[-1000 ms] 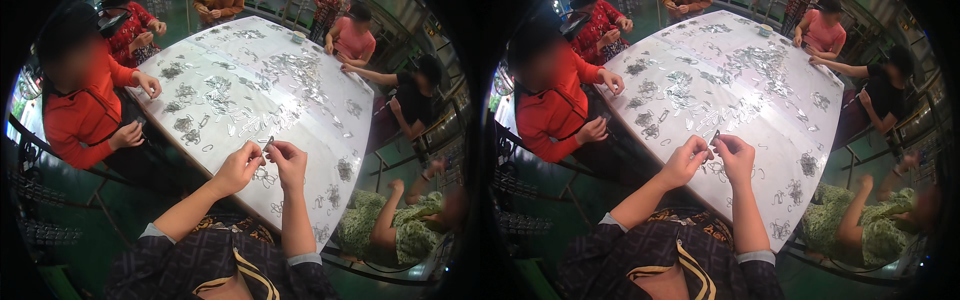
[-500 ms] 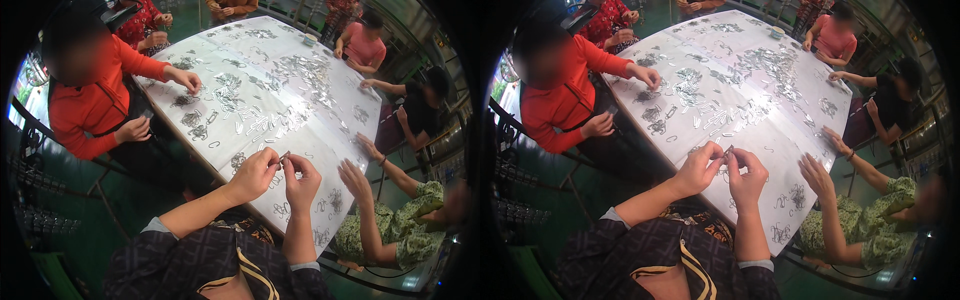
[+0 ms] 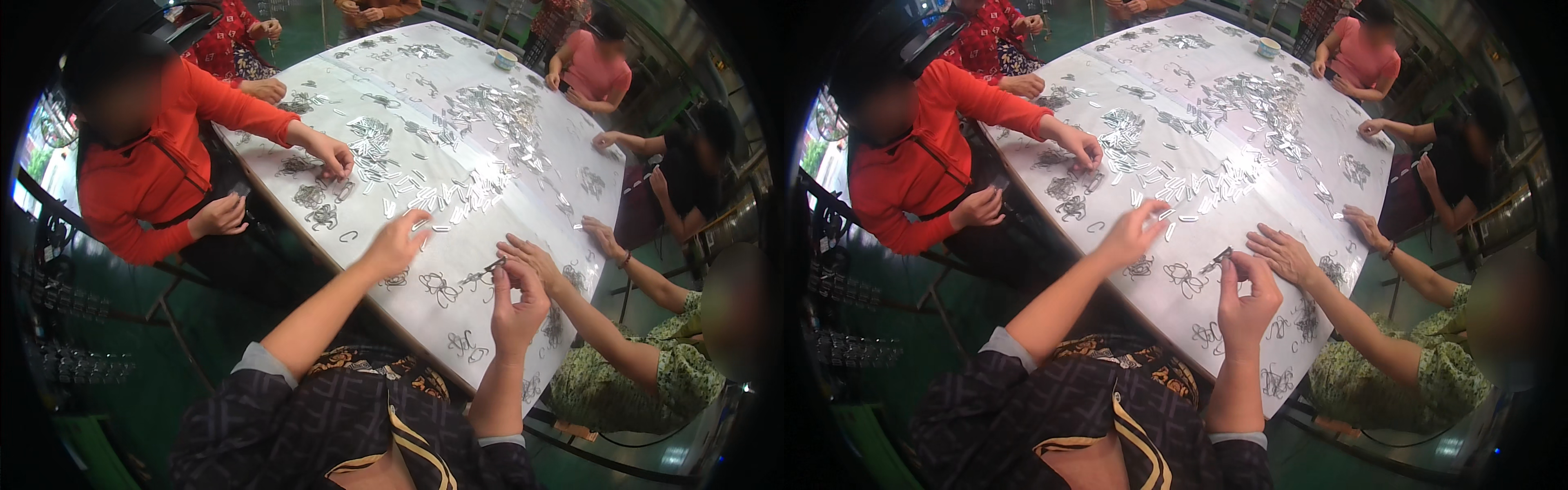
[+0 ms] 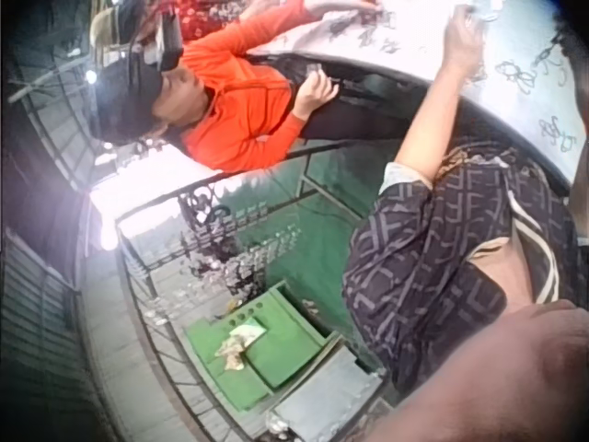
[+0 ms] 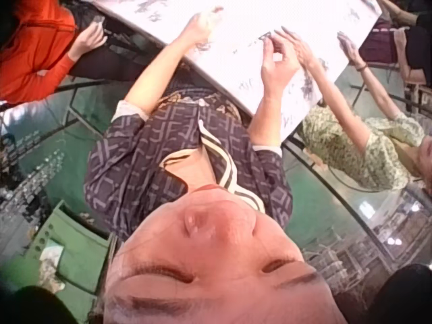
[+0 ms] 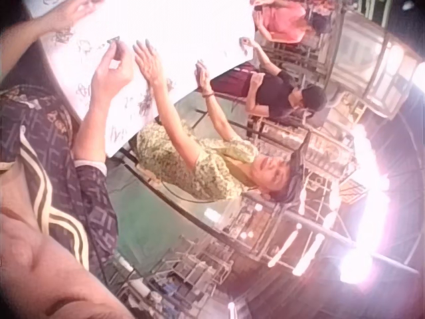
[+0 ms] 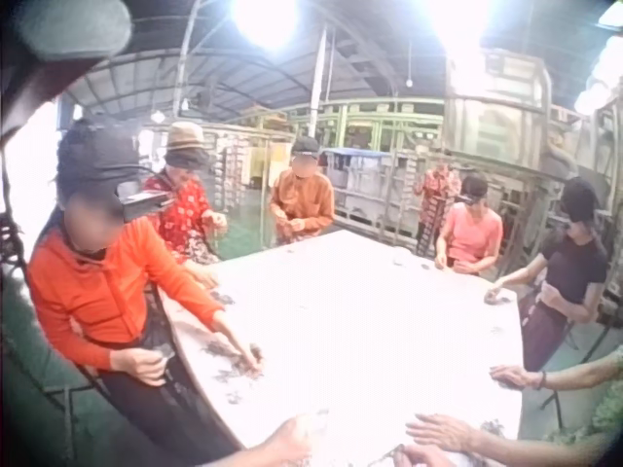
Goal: The person sits at a large table in a workshop and assembles small metal keychains by hand. They pick up individual metal rings and hooks from a pile on the table, link them together, and place the finished units into a small pile. Other workers are visible around the table performing the same task.
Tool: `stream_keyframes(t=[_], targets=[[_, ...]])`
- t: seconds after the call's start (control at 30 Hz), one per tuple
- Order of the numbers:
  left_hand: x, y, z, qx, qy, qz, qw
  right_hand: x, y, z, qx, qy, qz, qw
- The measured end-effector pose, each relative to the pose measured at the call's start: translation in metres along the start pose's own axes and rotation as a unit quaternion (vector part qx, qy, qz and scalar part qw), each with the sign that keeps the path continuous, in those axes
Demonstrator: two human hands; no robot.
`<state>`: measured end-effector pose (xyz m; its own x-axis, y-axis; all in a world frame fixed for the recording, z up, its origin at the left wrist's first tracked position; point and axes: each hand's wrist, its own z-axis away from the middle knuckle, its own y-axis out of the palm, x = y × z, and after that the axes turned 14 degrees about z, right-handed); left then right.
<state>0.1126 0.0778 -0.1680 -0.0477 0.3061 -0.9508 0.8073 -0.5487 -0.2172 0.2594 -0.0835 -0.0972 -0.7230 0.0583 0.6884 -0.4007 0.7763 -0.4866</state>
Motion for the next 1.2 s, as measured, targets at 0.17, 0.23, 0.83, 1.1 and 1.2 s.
stream_keyframes(t=[0.17, 0.23, 0.83, 1.1, 1.2], targets=[[0.085, -0.004, -0.024, -0.034, -0.073, -0.289, 0.954, 0.005, -0.026, -0.003, -0.017, -0.014, 0.003, 1.0], [0.078, 0.01, -0.026, 0.023, -0.092, -0.299, 0.95, 0.007, -0.036, 0.0, -0.007, -0.028, 0.02, 0.999], [0.036, 0.037, 0.022, 0.253, 0.194, -0.303, 0.898, 0.019, -0.004, 0.084, 0.23, -0.144, -0.087, 0.958], [0.036, 0.054, 0.027, 0.252, 0.275, -0.382, 0.846, 0.009, 0.008, 0.095, 0.256, -0.154, -0.085, 0.951], [0.037, 0.056, 0.023, 0.248, 0.283, -0.379, 0.845, 0.009, 0.01, 0.098, 0.255, -0.15, -0.091, 0.951]])
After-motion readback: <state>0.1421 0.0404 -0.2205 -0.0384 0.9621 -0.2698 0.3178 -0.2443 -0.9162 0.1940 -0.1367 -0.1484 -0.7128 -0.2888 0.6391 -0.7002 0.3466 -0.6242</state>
